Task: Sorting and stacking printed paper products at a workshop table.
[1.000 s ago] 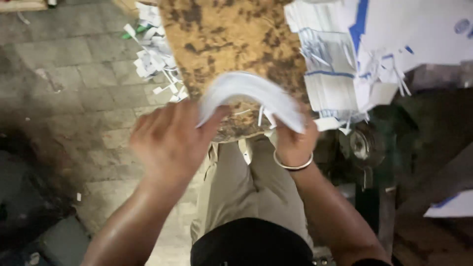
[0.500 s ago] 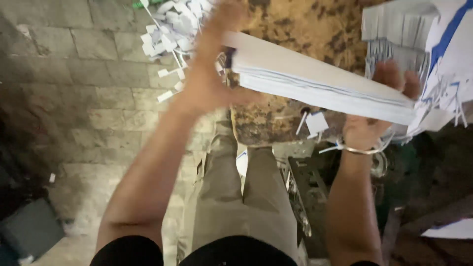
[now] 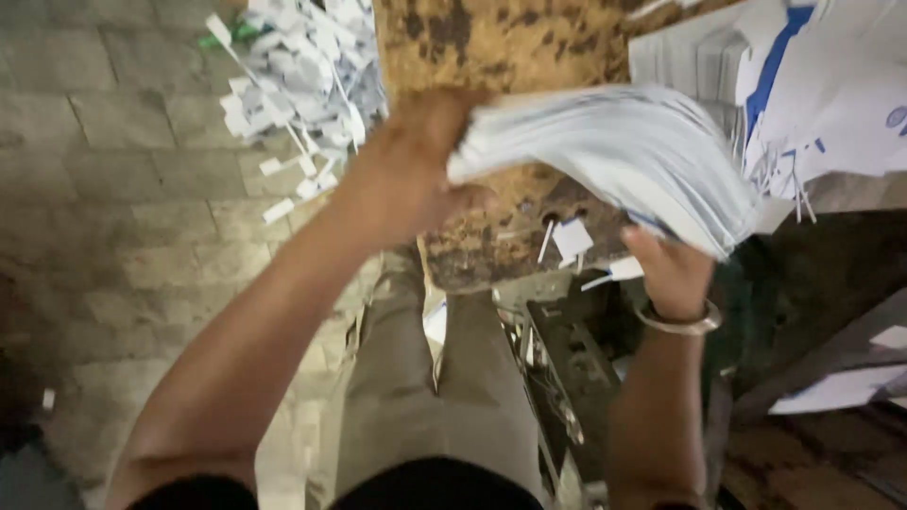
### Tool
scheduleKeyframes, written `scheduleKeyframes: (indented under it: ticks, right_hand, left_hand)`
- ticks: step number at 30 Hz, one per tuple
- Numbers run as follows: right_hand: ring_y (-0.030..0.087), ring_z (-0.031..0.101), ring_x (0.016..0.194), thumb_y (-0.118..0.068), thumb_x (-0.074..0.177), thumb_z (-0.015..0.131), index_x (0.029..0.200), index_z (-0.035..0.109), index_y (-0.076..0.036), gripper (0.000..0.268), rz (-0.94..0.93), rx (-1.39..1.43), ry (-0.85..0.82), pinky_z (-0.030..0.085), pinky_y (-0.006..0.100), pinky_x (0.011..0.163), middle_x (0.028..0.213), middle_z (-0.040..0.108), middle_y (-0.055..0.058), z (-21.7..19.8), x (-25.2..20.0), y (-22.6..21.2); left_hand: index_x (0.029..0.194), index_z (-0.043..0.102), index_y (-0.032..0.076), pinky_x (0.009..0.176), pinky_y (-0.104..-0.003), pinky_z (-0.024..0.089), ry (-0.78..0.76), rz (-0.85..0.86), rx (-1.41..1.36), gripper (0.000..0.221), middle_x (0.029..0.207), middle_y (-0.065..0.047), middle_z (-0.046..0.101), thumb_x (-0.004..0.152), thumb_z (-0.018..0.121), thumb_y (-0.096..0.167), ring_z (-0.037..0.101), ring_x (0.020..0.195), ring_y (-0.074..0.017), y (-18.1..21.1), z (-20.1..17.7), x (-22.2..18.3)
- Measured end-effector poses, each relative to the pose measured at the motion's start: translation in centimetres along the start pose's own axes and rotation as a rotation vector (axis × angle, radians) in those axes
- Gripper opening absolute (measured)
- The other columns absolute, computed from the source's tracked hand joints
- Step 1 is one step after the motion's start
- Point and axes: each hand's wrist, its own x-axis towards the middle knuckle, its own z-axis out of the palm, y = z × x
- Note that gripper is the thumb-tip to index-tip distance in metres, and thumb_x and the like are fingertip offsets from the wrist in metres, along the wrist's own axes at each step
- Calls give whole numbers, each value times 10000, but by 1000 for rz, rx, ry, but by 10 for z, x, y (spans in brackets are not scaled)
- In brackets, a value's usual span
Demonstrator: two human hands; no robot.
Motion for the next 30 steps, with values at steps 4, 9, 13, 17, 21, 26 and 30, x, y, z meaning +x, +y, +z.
scheduleKeyframes:
  ticks: [4,9,13,17,21,26,30]
  right_hand:
    - [243,595,1241,-276,1003,837,1353,594,43,532,-46,-12,-7,473,390,1090,1347,627,109,10,6,16]
    - [268,583,1275,-334,999,888,1391,553,40,637,-214,-52,74,494,399,1104,1389,599,111,14,1,37]
    - [254,643,1187,-311,1020,858,1341,637,41,525,-191,-136,137,517,397,1022,1327,658,126,19,10,39]
    - [237,707,1050,-281,1026,856,1260,687,17,415,-48,-121,-28,575,368,949,1186,735,126,29,9,46]
    - [228,716,990,-232,1017,859,1215,692,9,354,49,-152,-53,583,351,907,1125,747,122,23,-20,8]
    - [187,664,833,-91,915,891,1102,667,-10,302,5,-177,5,530,315,747,984,702,95,37,17,-17]
    - [172,647,804,-77,892,889,1107,667,-23,313,79,-106,-35,516,319,718,972,700,87,39,17,-24]
  left_hand:
    - [1400,529,62,1134,-544,327,88,-91,199,759,1337,-190,618,742,870,226,553,1266,-403,-19,8,1]
    - [1374,555,66,1110,-518,403,149,181,180,770,1322,-188,648,705,885,256,587,1265,-398,-16,24,6]
    - [1167,663,151,932,-389,589,245,-3,92,353,1102,-43,746,891,880,186,730,1073,-273,-19,27,12]
    - [1060,656,132,830,-408,585,344,-81,79,345,996,-60,730,807,888,168,735,956,-287,-5,23,4]
    - [1066,672,125,818,-407,563,269,-49,165,352,1025,-74,741,813,913,172,712,922,-306,17,-6,-9]
    - [1266,630,98,1055,-537,456,197,315,477,290,1062,-89,722,1000,743,123,701,1010,-261,99,-27,13]
    - [1368,572,100,1083,-569,441,201,352,624,392,1102,-96,712,1022,725,202,705,1065,-273,104,24,33]
